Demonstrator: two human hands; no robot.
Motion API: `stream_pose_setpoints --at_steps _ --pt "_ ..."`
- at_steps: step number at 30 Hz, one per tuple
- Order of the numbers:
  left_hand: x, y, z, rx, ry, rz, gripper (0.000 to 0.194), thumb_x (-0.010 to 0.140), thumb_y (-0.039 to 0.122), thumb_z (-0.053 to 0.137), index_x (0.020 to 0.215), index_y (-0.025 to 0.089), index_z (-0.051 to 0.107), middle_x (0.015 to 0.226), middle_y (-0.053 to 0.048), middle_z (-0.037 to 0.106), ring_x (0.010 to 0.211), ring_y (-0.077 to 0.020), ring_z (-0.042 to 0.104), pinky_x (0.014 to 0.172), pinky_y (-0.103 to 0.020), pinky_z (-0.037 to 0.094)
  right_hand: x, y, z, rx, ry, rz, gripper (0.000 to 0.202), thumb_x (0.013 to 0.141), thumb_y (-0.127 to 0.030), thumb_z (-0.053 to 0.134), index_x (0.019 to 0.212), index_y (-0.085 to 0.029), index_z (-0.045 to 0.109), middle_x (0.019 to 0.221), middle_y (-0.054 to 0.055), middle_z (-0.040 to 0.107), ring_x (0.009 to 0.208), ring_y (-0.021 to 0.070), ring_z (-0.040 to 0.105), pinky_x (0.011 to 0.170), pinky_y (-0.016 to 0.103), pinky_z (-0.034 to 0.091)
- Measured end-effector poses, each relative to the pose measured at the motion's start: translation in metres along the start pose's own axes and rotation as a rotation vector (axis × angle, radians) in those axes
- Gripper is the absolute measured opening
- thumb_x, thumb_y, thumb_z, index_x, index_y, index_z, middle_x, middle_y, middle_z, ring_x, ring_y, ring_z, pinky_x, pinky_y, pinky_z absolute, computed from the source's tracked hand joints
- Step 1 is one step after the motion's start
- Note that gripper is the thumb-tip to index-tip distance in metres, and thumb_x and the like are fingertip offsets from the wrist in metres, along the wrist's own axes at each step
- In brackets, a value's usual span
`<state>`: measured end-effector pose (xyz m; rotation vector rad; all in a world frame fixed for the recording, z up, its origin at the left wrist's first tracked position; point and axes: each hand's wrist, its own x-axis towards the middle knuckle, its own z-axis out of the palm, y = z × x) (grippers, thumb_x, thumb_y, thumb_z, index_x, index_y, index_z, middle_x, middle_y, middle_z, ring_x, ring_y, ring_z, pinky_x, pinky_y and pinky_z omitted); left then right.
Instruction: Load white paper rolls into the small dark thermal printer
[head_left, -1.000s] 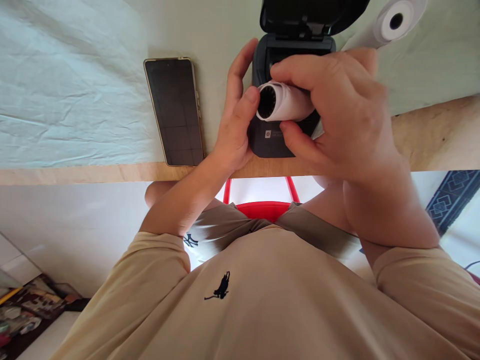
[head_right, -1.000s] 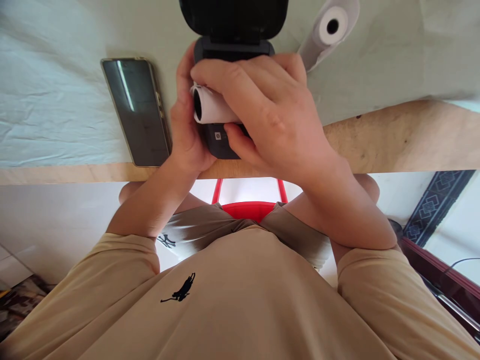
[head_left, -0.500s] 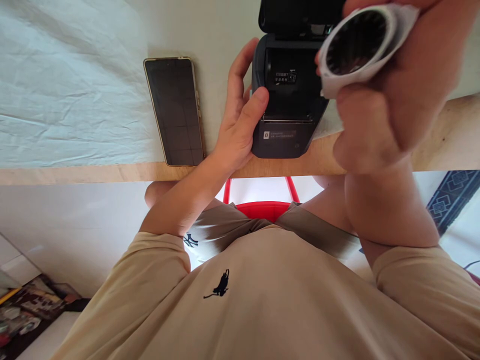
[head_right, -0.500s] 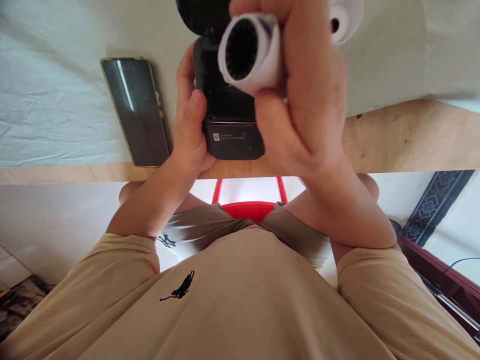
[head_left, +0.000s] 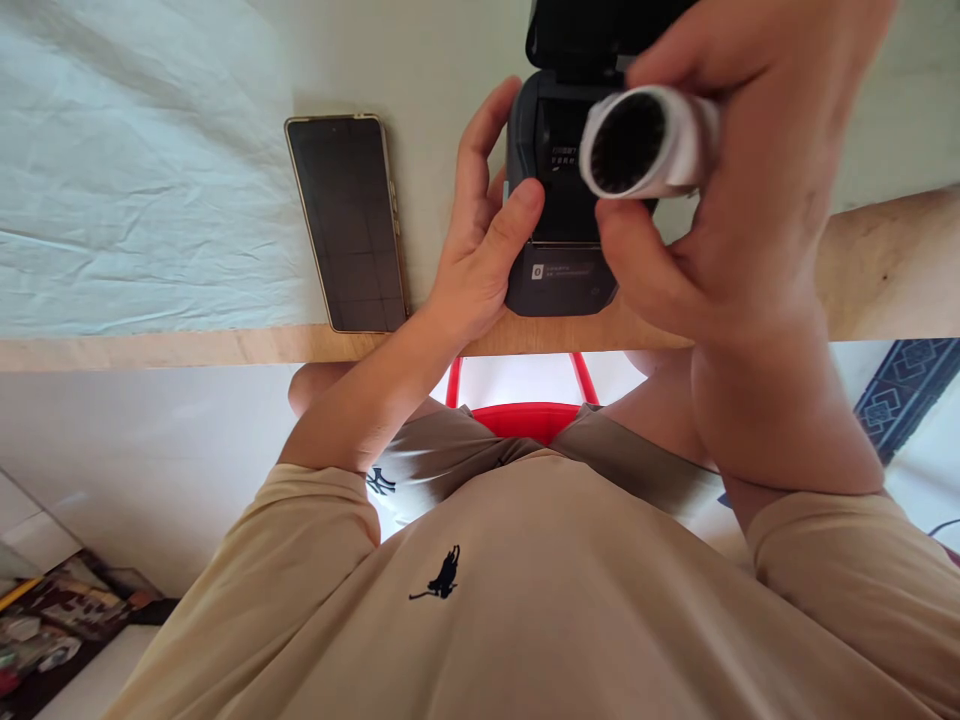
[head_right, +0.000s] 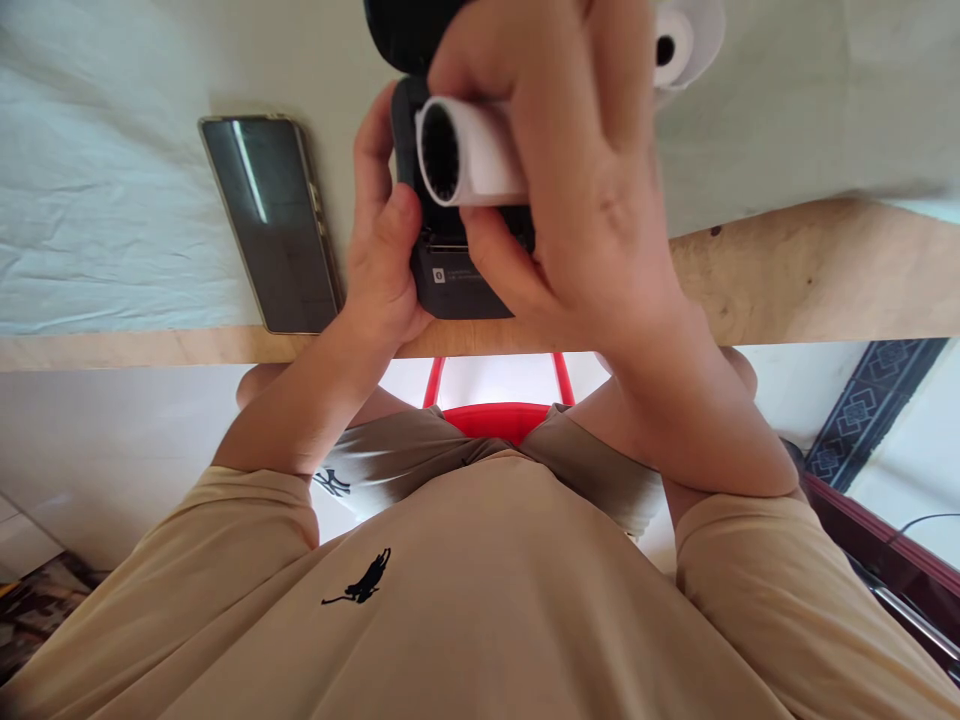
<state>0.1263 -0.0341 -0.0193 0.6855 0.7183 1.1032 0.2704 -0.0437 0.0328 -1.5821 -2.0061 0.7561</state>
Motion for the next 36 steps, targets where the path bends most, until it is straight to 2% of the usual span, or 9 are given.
stream_pose_setpoints --at_steps 4,6,11,17,22,25,28,30,36 --pt "-0.002 0.005 0.0 0.012 0.035 -0.022 0.041 0.084 0.016 0.036 0.124 0.023 0.045 0.111 0.007 0.064 0.123 -0.0157 0.048 0.087 -0.023 0.048 0.0 0.002 -0.001 -0.262 0.13 -0.228 0.043 0.08 -0.032 0.035 0.123 -0.027 0.042 0.109 0.001 0.042 0.106 0.0073 0.043 0.093 0.024 0.038" --pt "-0.001 0.005 -0.001 0.015 0.048 -0.076 0.051 0.083 0.011 0.03 0.133 0.024 0.035 0.111 0.007 0.064 0.122 -0.016 0.045 0.088 -0.024 0.045 -0.001 0.002 -0.002 -0.296 0.127 -0.189 0.043 0.08 -0.034 0.038 0.121 -0.024 0.042 0.111 -0.002 0.046 0.106 0.0075 0.045 0.09 0.023 0.038" --pt "0.002 -0.005 -0.005 -0.046 -0.011 0.01 0.061 0.069 0.043 0.063 0.126 0.041 0.041 0.122 0.005 0.061 0.113 -0.0186 0.059 0.077 -0.021 0.056 -0.001 0.002 -0.005 -0.354 0.15 -0.076 0.033 0.079 -0.038 0.041 0.105 -0.019 0.05 0.102 -0.001 0.049 0.098 0.0092 0.049 0.083 0.024 0.039" --pt "-0.006 0.012 -0.006 0.098 0.22 -0.427 0.038 0.08 0.04 0.047 0.117 0.036 0.053 0.098 0.005 0.069 0.113 -0.0156 0.059 0.076 -0.02 0.053 0.004 0.007 -0.001 -0.372 -0.014 0.007 0.03 0.078 -0.043 0.043 0.095 -0.021 0.055 0.104 -0.005 0.054 0.105 0.015 0.048 0.099 0.042 0.037" --pt "-0.013 0.02 -0.003 0.173 0.368 -0.557 0.047 0.086 0.037 0.023 0.111 0.024 0.06 0.09 0.004 0.068 0.109 -0.0163 0.059 0.069 -0.021 0.05 0.005 0.008 -0.001 -0.37 -0.037 0.038 0.027 0.077 -0.038 0.045 0.098 -0.026 0.055 0.103 -0.007 0.056 0.108 0.0162 0.047 0.097 0.044 0.04" --pt "-0.01 0.015 -0.002 0.25 0.283 -0.422 0.049 0.085 0.029 0.018 0.125 0.027 0.046 0.102 0.004 0.066 0.115 -0.0177 0.053 0.07 -0.025 0.049 0.003 0.008 -0.001 -0.395 0.043 0.002 0.029 0.08 -0.039 0.037 0.097 -0.025 0.056 0.091 -0.004 0.057 0.103 0.0152 0.05 0.091 0.042 0.044" --pt "-0.004 0.004 -0.005 0.148 -0.016 -0.047 0.055 0.081 0.034 0.043 0.133 0.038 0.028 0.124 0.003 0.059 0.118 -0.019 0.051 0.077 -0.023 0.05 0.0 0.008 -0.002 -0.405 0.144 -0.063 0.028 0.082 -0.036 0.034 0.092 -0.023 0.057 0.086 -0.004 0.056 0.099 0.0126 0.053 0.091 0.04 0.044" --pt "-0.001 -0.002 -0.008 0.114 -0.177 0.045 0.056 0.083 0.033 0.04 0.136 0.036 0.021 0.132 0.0 0.052 0.119 -0.0198 0.05 0.083 -0.023 0.048 -0.002 0.009 -0.003 -0.399 0.218 -0.127 0.025 0.08 -0.032 0.037 0.091 -0.022 0.057 0.086 -0.005 0.056 0.097 0.0109 0.053 0.09 0.036 0.044" --pt "0.003 -0.001 -0.013 0.084 -0.081 0.012 0.03 0.083 0.036 0.041 0.113 0.034 0.046 0.118 0.008 0.059 0.116 -0.0176 0.057 0.078 -0.022 0.055 -0.003 0.016 0.005 -0.346 0.367 -0.401 0.022 0.074 -0.025 0.045 0.092 -0.024 0.057 0.079 -0.003 0.056 0.089 0.0084 0.052 0.077 0.03 0.043"
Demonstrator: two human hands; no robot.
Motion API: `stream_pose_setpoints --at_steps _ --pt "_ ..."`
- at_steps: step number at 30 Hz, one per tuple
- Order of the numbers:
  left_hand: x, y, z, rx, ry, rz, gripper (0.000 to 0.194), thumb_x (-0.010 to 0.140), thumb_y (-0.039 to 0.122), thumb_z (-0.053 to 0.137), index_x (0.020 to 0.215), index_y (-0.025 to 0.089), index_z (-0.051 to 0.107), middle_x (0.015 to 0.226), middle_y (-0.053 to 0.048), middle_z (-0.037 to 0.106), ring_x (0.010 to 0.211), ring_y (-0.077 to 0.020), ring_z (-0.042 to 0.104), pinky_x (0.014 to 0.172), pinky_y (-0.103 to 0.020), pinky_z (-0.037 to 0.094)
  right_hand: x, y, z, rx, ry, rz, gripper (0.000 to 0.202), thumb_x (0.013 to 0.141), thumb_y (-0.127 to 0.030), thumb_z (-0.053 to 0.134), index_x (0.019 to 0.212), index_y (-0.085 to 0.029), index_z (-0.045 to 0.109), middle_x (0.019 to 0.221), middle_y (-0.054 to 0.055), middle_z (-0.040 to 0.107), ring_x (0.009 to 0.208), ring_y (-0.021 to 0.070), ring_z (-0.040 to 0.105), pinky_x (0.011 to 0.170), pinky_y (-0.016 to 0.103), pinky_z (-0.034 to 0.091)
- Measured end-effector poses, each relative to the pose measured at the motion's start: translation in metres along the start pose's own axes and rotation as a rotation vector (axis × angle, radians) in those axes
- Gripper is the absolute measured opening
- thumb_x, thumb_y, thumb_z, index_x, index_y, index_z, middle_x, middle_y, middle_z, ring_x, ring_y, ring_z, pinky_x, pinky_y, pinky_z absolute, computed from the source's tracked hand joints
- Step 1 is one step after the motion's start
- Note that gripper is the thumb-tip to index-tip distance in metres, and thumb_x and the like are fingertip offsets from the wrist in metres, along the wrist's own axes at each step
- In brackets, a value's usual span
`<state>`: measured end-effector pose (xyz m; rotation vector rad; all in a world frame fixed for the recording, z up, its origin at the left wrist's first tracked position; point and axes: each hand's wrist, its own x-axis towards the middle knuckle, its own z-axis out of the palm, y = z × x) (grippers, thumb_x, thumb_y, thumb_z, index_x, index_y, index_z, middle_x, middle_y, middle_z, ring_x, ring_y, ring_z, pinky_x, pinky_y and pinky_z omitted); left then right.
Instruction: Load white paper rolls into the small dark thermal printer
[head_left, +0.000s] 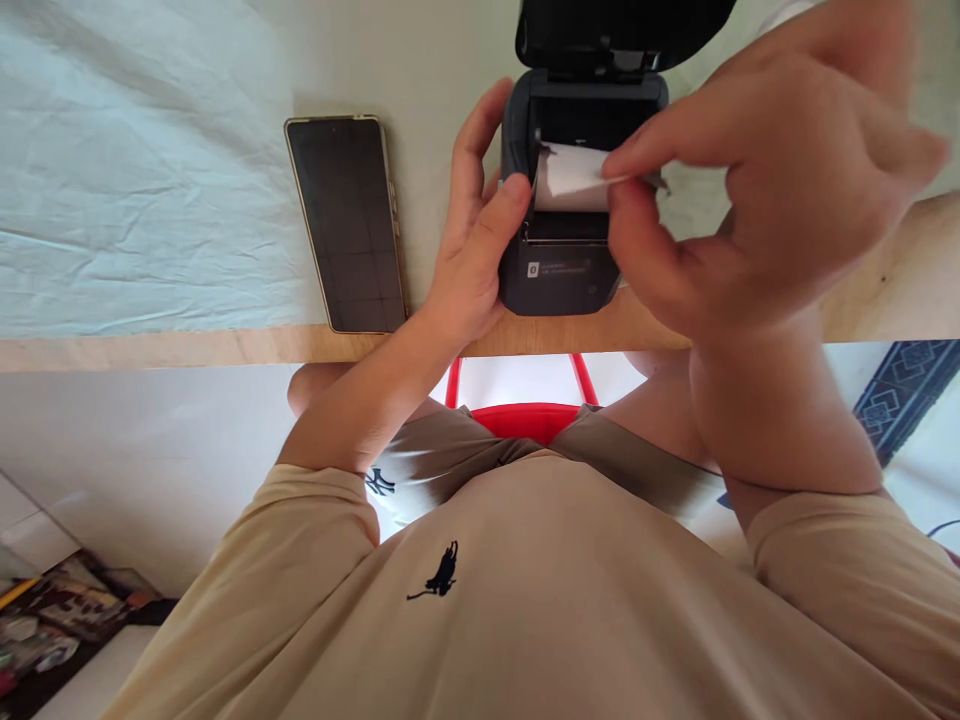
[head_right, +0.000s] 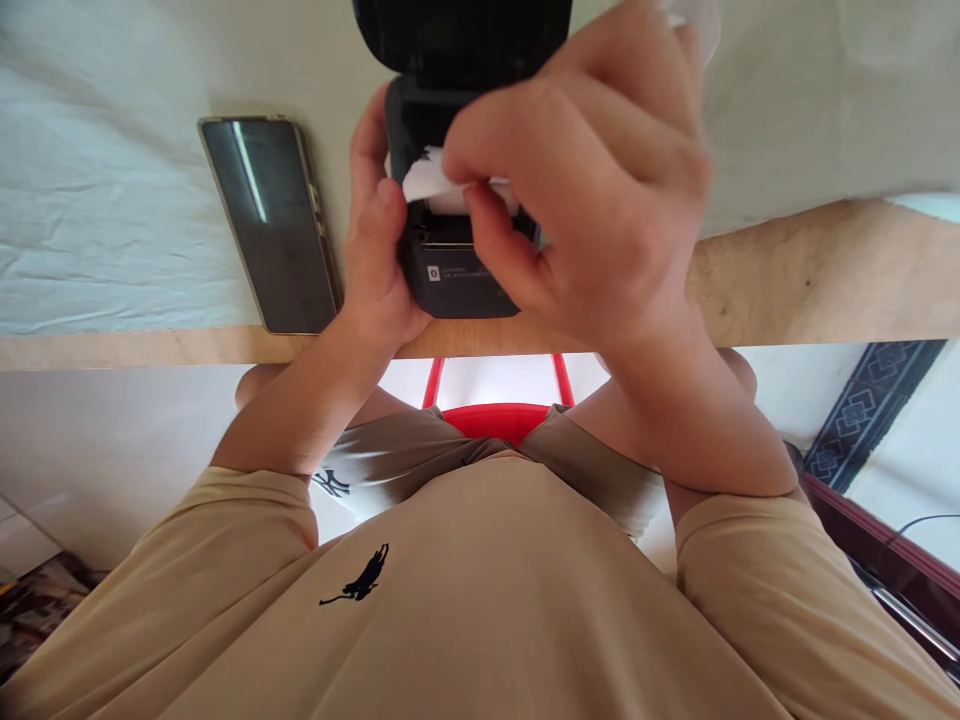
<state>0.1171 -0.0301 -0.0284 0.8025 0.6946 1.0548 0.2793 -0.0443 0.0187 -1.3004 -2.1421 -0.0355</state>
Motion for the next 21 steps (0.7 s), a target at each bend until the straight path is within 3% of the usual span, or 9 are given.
stream_pose_setpoints --at_steps 3,5,8,14,17,21 --pt "0.0 0.004 -0.001 0.033 -0.013 -0.018 0.033 0.087 0.027 0.025 0.116 0.026 0.04 0.113 0.007 0.057 0.121 -0.015 0.052 0.093 -0.028 0.049 -0.001 -0.001 0.008 0.084 0.044 -0.082 0.021 0.073 -0.022 0.045 0.089 -0.026 0.059 0.073 -0.003 0.055 0.086 0.0075 0.053 0.07 0.027 0.041" --pt "0.001 0.004 -0.002 0.012 -0.017 -0.018 0.029 0.084 0.032 0.036 0.112 0.027 0.042 0.11 0.005 0.058 0.116 -0.015 0.055 0.093 -0.027 0.048 -0.002 -0.002 0.011 0.105 0.045 -0.094 0.019 0.073 -0.022 0.046 0.086 -0.025 0.059 0.072 -0.003 0.054 0.084 0.0068 0.053 0.072 0.027 0.041" --pt "0.002 -0.002 -0.005 -0.048 -0.004 -0.007 0.035 0.073 0.032 0.058 0.105 0.034 0.045 0.101 0.006 0.06 0.1 -0.0144 0.061 0.079 -0.024 0.051 -0.003 -0.004 0.013 0.152 0.004 -0.071 0.017 0.072 -0.027 0.05 0.086 -0.023 0.057 0.076 -0.004 0.056 0.087 0.0073 0.053 0.079 0.029 0.041" --pt "0.002 -0.009 -0.007 -0.051 -0.005 -0.027 0.054 0.064 0.032 0.065 0.112 0.042 0.041 0.107 0.008 0.057 0.099 -0.0172 0.06 0.084 -0.031 0.05 -0.005 -0.008 0.014 0.267 0.061 0.224 0.028 0.068 -0.03 0.052 0.093 -0.016 0.05 0.093 0.002 0.051 0.095 0.0079 0.048 0.082 0.027 0.043" --pt "0.001 -0.008 -0.004 -0.09 0.025 -0.028 0.049 0.066 0.029 0.064 0.109 0.039 0.044 0.105 0.007 0.058 0.091 -0.0151 0.061 0.078 -0.028 0.052 -0.007 -0.01 0.015 0.343 -0.001 0.315 0.032 0.067 -0.034 0.054 0.095 -0.019 0.049 0.095 0.001 0.048 0.098 0.0078 0.045 0.079 0.024 0.043" --pt "0.001 -0.003 -0.001 -0.173 -0.014 0.002 0.045 0.064 0.019 0.067 0.103 0.033 0.05 0.103 0.006 0.061 0.089 -0.012 0.061 0.077 -0.023 0.052 -0.008 -0.012 0.014 0.509 0.063 0.439 0.043 0.072 -0.031 0.05 0.114 -0.023 0.04 0.116 0.0 0.042 0.109 0.008 0.046 0.075 0.019 0.044"
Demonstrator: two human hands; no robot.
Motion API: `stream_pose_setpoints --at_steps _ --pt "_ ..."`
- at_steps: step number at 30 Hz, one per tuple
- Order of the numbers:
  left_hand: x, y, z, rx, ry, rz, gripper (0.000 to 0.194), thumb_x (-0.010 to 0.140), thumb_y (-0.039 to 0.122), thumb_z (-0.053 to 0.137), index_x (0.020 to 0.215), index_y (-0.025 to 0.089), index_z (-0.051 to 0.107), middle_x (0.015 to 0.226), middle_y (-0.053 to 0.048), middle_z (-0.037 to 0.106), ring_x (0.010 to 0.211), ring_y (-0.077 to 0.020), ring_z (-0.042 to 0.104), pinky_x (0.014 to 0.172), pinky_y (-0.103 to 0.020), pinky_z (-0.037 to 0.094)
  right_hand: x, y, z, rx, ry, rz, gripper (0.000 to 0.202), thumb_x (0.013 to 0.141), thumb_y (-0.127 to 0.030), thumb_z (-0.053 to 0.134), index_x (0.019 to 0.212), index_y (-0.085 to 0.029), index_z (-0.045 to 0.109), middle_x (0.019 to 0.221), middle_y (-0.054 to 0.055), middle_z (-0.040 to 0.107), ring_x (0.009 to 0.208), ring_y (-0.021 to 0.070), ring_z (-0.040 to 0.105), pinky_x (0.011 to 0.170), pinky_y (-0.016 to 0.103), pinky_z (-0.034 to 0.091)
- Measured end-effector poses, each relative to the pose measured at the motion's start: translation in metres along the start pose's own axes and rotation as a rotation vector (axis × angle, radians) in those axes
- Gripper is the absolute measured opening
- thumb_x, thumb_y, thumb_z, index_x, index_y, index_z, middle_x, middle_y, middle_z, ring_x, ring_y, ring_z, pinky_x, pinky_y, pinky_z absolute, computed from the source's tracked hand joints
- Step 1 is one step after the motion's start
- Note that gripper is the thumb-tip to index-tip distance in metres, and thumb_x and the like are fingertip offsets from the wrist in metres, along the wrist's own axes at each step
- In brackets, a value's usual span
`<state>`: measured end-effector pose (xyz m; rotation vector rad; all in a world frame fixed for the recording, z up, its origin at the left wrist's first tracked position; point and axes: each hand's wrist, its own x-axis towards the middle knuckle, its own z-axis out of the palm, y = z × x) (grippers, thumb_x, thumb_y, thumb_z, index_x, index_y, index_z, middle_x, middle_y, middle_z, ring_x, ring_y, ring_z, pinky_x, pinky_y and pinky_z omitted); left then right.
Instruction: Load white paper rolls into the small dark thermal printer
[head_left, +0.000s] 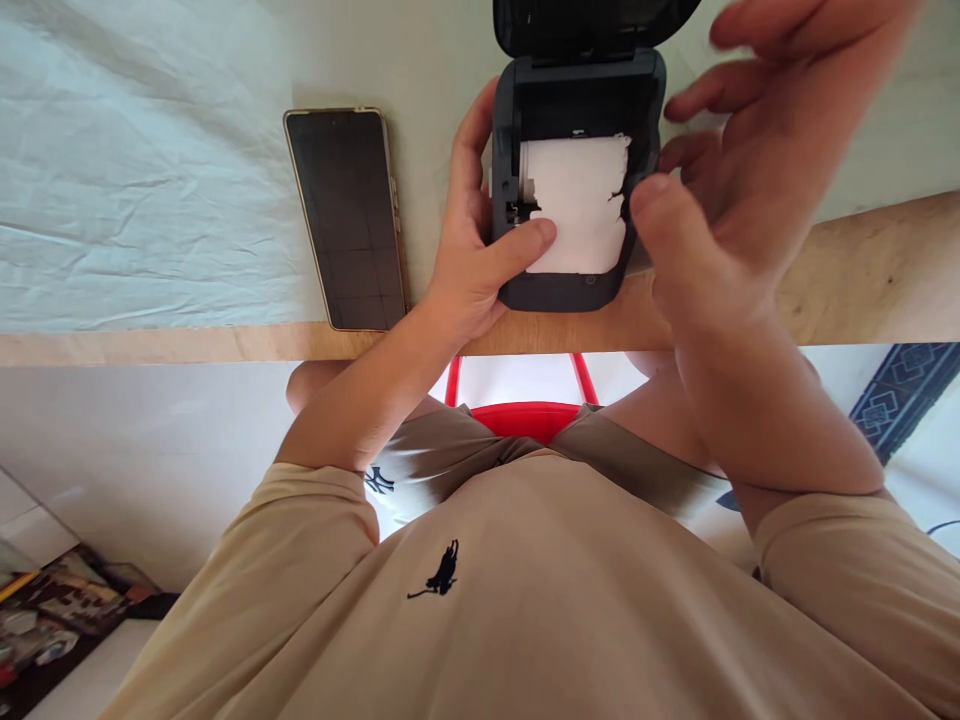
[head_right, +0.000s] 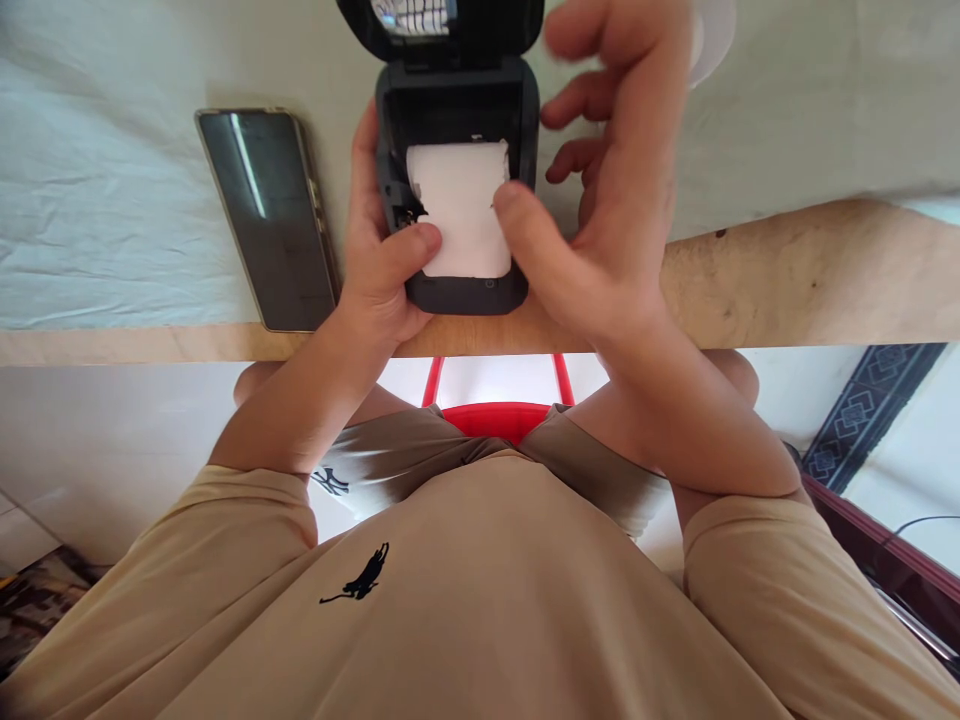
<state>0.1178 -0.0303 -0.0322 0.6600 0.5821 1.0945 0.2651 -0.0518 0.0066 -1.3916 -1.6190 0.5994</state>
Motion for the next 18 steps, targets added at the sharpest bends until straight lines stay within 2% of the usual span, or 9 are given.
stream_pose_setpoints --at_steps 3,6,7,8,10,12,13,16,18 --pt "-0.001 0.004 0.002 0.028 0.044 -0.049 0.056 0.067 0.005 0.053 0.118 0.026 0.049 0.106 0.005 0.062 0.1 -0.0131 0.062 0.083 -0.025 0.049 0.003 -0.002 0.002 0.205 -0.01 0.066 0.045 0.078 -0.025 0.045 0.12 -0.028 0.031 0.134 -0.004 0.028 0.13 0.0095 0.035 0.077 0.016 0.044" --pt "-0.003 0.007 0.006 0.093 0.181 -0.064 0.062 0.069 0.005 0.034 0.126 0.026 0.044 0.111 0.004 0.064 0.105 -0.0143 0.062 0.08 -0.026 0.048 0.008 -0.001 0.009 0.382 -0.016 0.101 0.041 0.082 -0.028 0.039 0.119 -0.024 0.021 0.132 0.001 0.034 0.115 0.0067 0.049 0.07 0.017 0.045" --pt "-0.003 0.009 0.008 0.168 0.172 -0.027 0.059 0.069 0.009 0.04 0.124 0.029 0.046 0.114 0.004 0.064 0.106 -0.0146 0.061 0.079 -0.025 0.049 0.01 0.001 0.012 0.434 0.008 0.102 0.041 0.083 -0.03 0.038 0.118 -0.022 0.019 0.127 0.002 0.04 0.106 0.0059 0.053 0.07 0.018 0.046" --pt "-0.004 0.01 0.009 0.284 0.118 0.018 0.055 0.07 0.015 0.043 0.123 0.029 0.047 0.116 0.003 0.063 0.108 -0.0153 0.059 0.077 -0.025 0.049 0.011 0.003 0.014 0.473 0.033 0.094 0.041 0.083 -0.032 0.038 0.117 -0.021 0.018 0.121 0.003 0.044 0.098 0.0051 0.055 0.072 0.019 0.047" --pt "-0.002 0.013 0.011 0.619 -0.095 0.063 0.049 0.077 0.03 0.03 0.119 0.019 0.052 0.112 0.0 0.064 0.11 -0.0169 0.057 0.07 -0.027 0.049 0.014 0.008 0.018 0.51 0.109 0.055 0.041 0.082 -0.036 0.041 0.114 -0.019 0.022 0.112 0.002 0.048 0.095 0.0047 0.055 0.071 0.019 0.048" --pt "0.001 0.015 0.012 0.945 -0.307 0.046 0.068 0.078 0.037 0.004 0.106 0.008 0.059 0.1 -0.001 0.066 0.105 -0.0177 0.056 0.062 -0.027 0.046 0.015 0.011 0.018 0.465 0.146 0.03 0.04 0.08 -0.038 0.043 0.112 -0.019 0.031 0.109 0.001 0.048 0.099 0.0046 0.053 0.068 0.016 0.045" --pt "0.003 0.015 0.011 1.064 -0.378 0.047 0.075 0.076 0.039 0.0 0.099 0.006 0.063 0.095 0.0 0.067 0.103 -0.0175 0.057 0.059 -0.026 0.045 0.015 0.01 0.018 0.418 0.138 0.013 0.038 0.081 -0.039 0.043 0.112 -0.019 0.035 0.109 0.001 0.048 0.099 0.0041 0.051 0.067 0.014 0.044" --pt "0.006 0.014 0.005 1.203 -0.435 0.094 0.078 0.075 0.044 0.0 0.086 0.004 0.066 0.089 0.0 0.067 0.101 -0.0179 0.057 0.058 -0.024 0.044 0.012 0.006 0.014 0.232 0.074 0.008 0.034 0.083 -0.037 0.038 0.112 -0.021 0.044 0.109 0.0 0.044 0.097 0.0034 0.047 0.071 0.015 0.044" --pt "0.003 0.012 0.001 1.162 -0.402 0.12 0.076 0.075 0.042 0.002 0.088 0.003 0.066 0.101 -0.002 0.065 0.106 -0.0189 0.054 0.06 -0.025 0.044 0.01 0.003 0.012 0.135 0.045 -0.007 0.035 0.082 -0.036 0.037 0.113 -0.021 0.045 0.108 0.001 0.042 0.102 0.0052 0.045 0.084 0.019 0.046"
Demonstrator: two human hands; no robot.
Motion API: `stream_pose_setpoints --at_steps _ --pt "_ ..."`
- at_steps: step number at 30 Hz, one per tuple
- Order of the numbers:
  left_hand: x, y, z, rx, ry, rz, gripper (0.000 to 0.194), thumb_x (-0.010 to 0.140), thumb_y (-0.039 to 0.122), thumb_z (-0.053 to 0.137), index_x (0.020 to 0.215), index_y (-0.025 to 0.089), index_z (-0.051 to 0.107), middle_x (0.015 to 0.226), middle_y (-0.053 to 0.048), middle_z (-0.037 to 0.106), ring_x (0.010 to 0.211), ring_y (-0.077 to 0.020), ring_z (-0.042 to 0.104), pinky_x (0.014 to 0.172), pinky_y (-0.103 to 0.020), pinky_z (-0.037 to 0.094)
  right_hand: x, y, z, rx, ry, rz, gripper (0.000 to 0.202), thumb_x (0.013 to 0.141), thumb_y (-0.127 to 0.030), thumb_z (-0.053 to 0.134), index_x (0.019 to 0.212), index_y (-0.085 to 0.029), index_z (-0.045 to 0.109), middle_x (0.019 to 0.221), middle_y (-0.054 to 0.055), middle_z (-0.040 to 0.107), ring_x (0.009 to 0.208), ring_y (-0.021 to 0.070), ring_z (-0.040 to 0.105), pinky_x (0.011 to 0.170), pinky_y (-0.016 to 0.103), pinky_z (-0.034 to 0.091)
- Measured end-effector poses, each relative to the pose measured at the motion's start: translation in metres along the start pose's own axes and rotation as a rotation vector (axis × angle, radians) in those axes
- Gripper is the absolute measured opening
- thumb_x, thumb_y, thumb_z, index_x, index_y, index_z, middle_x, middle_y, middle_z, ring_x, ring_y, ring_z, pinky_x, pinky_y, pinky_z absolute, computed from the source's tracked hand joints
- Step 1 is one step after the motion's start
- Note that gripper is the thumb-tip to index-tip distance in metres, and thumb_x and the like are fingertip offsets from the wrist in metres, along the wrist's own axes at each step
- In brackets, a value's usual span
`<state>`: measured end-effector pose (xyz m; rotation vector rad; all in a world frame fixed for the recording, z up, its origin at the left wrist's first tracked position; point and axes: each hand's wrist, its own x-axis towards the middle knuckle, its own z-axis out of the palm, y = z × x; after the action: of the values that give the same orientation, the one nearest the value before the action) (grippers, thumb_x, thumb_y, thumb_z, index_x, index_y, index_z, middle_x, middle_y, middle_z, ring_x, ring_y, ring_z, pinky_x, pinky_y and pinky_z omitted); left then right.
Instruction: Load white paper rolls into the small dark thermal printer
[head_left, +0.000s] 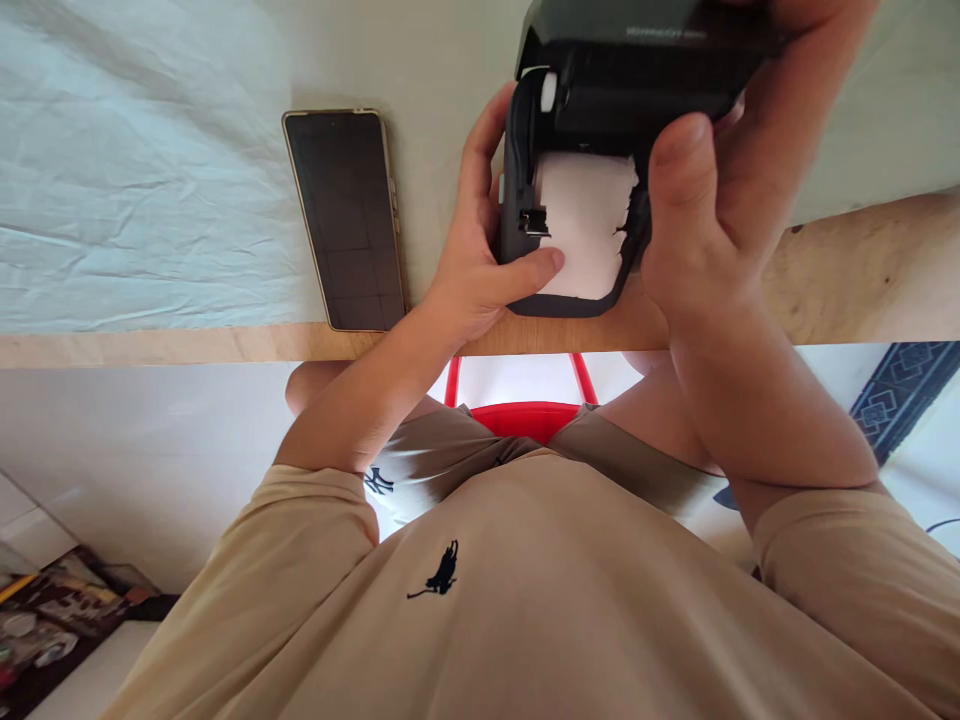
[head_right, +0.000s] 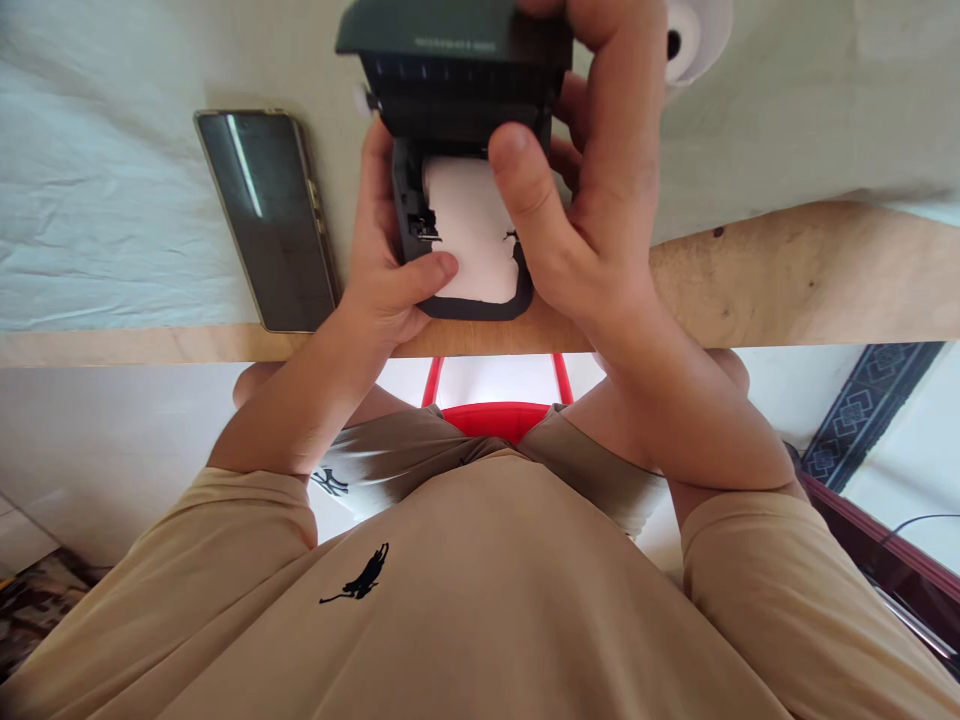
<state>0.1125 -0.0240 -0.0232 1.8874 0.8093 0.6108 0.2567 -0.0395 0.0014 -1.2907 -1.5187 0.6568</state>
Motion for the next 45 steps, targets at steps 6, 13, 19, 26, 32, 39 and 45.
stream_pose_setpoints --at_steps 6,13,19,26,32,39,45 --pt "-0.005 0.012 -0.005 -0.89 0.426 -0.37 0.048 0.078 0.015 0.027 0.12 0.017 0.05 0.118 0.0 0.06 0.108 -0.014 0.056 0.077 -0.023 0.046 -0.001 0.016 -0.004 -0.079 -0.058 -0.153 0.047 0.071 -0.05 0.044 0.1 -0.014 0.05 0.106 0.008 0.043 0.11 0.0153 0.042 0.103 0.038 0.039" --pt "0.006 0.022 0.003 -2.189 0.637 -0.48 0.059 0.082 0.02 0.01 0.103 0.007 0.063 0.111 -0.004 0.062 0.115 -0.02 0.052 0.071 -0.025 0.048 -0.002 0.016 -0.002 0.08 -0.097 -0.074 0.05 0.073 -0.05 0.037 0.104 -0.012 0.047 0.108 0.01 0.043 0.103 0.0123 0.044 0.097 0.035 0.042" --pt "-0.004 -0.012 0.01 -1.202 0.353 -0.172 0.038 0.063 0.039 0.067 0.1 0.036 0.057 0.099 0.005 0.064 0.106 -0.0194 0.06 0.086 -0.029 0.053 -0.002 0.009 0.0 0.107 -0.246 -0.064 0.052 0.073 -0.045 0.047 0.113 -0.012 0.038 0.116 0.008 0.037 0.113 0.0114 0.041 0.106 0.032 0.039" --pt "-0.007 -0.005 0.004 -1.113 0.29 -0.275 0.034 0.072 0.046 0.056 0.101 0.03 0.054 0.096 0.0 0.064 0.094 -0.0213 0.064 0.074 -0.033 0.051 0.0 0.009 -0.003 0.052 -0.311 -0.029 0.051 0.076 -0.047 0.045 0.114 -0.015 0.035 0.116 0.006 0.035 0.112 0.0093 0.039 0.107 0.03 0.04" --pt "-0.006 -0.003 0.002 -1.091 0.286 -0.331 0.036 0.068 0.049 0.059 0.099 0.032 0.053 0.104 0.002 0.064 0.107 -0.0219 0.06 0.078 -0.031 0.051 0.001 0.007 -0.004 0.049 -0.309 -0.031 0.053 0.075 -0.045 0.046 0.114 -0.01 0.036 0.115 0.008 0.037 0.111 0.0097 0.041 0.105 0.029 0.04" --pt "-0.001 -0.009 0.007 -1.248 0.308 -0.32 0.042 0.081 0.056 0.03 0.097 0.026 0.057 0.101 0.0 0.065 0.114 -0.0182 0.055 0.099 -0.032 0.046 0.003 0.004 -0.005 -0.002 -0.276 -0.003 0.046 0.08 -0.044 0.034 0.114 -0.014 0.042 0.116 0.007 0.043 0.107 0.0091 0.044 0.102 0.026 0.04" --pt "-0.001 -0.008 0.01 -1.144 0.396 -0.37 0.046 0.083 0.053 0.03 0.093 0.021 0.062 0.12 0.0 0.057 0.126 -0.0167 0.046 0.111 -0.03 0.035 0.0 0.004 -0.002 -0.027 -0.133 -0.112 0.05 0.081 -0.041 0.033 0.118 -0.01 0.044 0.118 0.007 0.045 0.111 0.0105 0.045 0.102 0.029 0.041"
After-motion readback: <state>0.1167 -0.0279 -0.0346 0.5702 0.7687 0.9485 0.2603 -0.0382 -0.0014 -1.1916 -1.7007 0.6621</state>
